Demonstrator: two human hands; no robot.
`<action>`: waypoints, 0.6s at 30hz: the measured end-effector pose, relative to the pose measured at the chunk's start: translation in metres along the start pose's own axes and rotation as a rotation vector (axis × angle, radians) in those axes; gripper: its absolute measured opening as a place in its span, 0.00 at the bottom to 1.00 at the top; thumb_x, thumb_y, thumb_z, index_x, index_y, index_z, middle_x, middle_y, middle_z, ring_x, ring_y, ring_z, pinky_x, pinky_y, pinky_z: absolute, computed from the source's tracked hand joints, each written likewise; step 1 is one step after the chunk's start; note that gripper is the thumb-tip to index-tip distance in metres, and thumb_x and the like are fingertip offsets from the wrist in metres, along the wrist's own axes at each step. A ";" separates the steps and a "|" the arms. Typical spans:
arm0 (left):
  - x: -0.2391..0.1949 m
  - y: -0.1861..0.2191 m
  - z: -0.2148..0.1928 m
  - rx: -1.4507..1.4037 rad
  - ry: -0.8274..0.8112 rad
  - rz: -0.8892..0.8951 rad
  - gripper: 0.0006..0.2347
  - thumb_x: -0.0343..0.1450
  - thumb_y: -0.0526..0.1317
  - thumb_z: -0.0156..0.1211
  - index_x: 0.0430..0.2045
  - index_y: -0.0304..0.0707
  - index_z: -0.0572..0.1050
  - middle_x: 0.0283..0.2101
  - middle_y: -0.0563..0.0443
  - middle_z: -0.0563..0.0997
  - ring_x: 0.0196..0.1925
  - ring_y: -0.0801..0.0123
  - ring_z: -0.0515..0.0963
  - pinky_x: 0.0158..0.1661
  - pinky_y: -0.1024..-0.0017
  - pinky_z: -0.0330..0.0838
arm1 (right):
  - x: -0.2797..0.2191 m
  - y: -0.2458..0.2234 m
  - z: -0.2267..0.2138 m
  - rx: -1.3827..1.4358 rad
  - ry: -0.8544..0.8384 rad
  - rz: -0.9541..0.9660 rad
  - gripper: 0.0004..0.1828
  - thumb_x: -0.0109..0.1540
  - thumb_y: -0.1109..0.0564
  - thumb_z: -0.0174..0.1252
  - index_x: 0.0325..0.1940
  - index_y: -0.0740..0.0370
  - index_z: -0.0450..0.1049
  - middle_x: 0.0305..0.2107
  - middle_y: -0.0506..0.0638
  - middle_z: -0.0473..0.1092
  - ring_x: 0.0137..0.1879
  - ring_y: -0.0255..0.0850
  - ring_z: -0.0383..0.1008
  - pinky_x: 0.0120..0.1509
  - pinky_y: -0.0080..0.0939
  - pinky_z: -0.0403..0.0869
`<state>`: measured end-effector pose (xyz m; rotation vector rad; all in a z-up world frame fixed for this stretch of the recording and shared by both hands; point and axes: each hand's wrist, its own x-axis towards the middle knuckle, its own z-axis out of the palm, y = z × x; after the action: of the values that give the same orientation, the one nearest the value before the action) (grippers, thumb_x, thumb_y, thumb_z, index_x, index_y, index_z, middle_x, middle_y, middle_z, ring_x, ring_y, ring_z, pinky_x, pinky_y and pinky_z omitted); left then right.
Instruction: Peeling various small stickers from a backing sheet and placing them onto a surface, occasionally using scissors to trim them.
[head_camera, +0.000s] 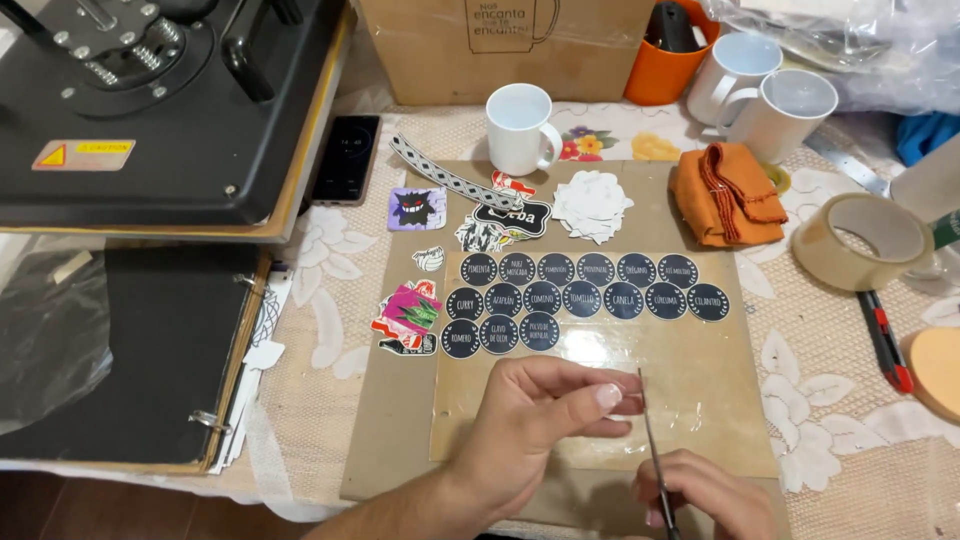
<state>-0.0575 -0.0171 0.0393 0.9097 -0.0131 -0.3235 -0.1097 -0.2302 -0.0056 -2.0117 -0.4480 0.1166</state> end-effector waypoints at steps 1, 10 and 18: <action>-0.002 -0.001 0.001 -0.018 0.029 -0.025 0.09 0.66 0.33 0.66 0.36 0.24 0.82 0.40 0.34 0.85 0.38 0.58 0.86 0.40 0.68 0.84 | 0.001 -0.003 0.004 0.010 0.046 -0.005 0.18 0.52 0.38 0.67 0.27 0.55 0.81 0.25 0.42 0.78 0.24 0.28 0.79 0.32 0.25 0.76; -0.006 -0.002 0.007 -0.047 0.086 -0.062 0.07 0.66 0.32 0.66 0.32 0.21 0.82 0.35 0.33 0.85 0.36 0.55 0.86 0.36 0.65 0.85 | -0.004 0.006 0.007 -0.034 0.111 0.036 0.14 0.43 0.50 0.81 0.26 0.53 0.83 0.24 0.38 0.81 0.21 0.25 0.78 0.31 0.22 0.77; -0.004 -0.004 0.008 -0.057 0.088 -0.102 0.08 0.66 0.31 0.66 0.33 0.20 0.82 0.35 0.35 0.85 0.38 0.53 0.86 0.37 0.65 0.85 | -0.008 0.006 0.014 -0.071 0.216 0.078 0.16 0.39 0.51 0.83 0.25 0.52 0.83 0.22 0.37 0.82 0.23 0.24 0.75 0.31 0.21 0.76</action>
<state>-0.0632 -0.0243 0.0417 0.8692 0.1231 -0.3769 -0.1195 -0.2242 -0.0186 -2.0847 -0.2396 -0.0692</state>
